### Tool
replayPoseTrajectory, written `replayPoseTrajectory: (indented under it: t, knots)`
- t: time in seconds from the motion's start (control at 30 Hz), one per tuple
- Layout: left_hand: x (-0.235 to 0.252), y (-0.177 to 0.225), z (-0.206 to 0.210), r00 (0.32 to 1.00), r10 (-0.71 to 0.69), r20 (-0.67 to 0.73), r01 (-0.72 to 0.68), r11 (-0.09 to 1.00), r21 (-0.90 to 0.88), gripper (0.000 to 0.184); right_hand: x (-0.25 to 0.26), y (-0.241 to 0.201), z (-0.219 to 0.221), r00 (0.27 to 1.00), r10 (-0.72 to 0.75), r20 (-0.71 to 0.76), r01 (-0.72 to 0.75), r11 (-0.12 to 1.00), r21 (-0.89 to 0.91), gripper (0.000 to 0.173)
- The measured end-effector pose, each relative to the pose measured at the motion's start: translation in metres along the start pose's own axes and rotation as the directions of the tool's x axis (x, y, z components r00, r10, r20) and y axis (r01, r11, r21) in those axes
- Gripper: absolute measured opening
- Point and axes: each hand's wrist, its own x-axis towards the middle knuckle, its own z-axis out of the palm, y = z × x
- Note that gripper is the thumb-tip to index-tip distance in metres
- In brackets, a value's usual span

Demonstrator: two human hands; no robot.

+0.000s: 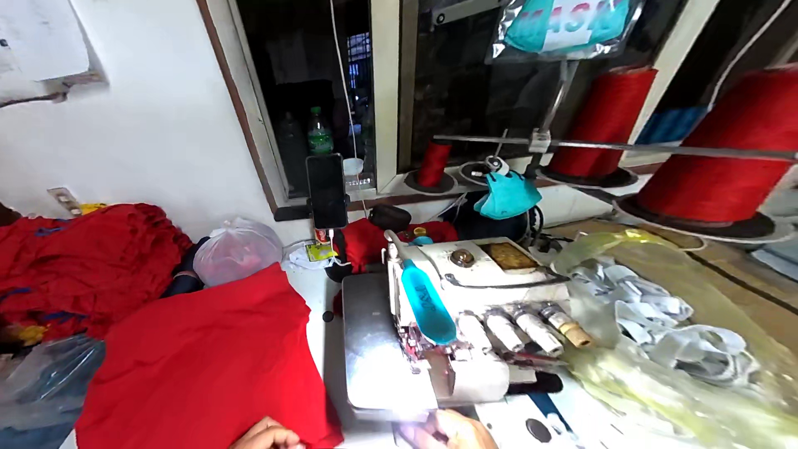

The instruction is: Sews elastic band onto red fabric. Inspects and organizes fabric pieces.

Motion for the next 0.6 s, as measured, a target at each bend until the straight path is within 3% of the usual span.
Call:
replayPoseTrajectory:
  t: [0.17,0.6]
  knots:
    - [0.000,0.002,0.002,0.998,-0.021,-0.067,0.022,1.000,0.019,0.013,0.001,0.011,0.010,0.991,-0.005,-0.134,0.007,1.000,0.011,0.047]
    - [0.004,0.010,0.001,0.992,-0.114,-0.059,0.111,0.992,-0.064,0.016,0.003,0.012,0.010,0.977,-0.073,-0.201,0.066,0.997,-0.041,0.051]
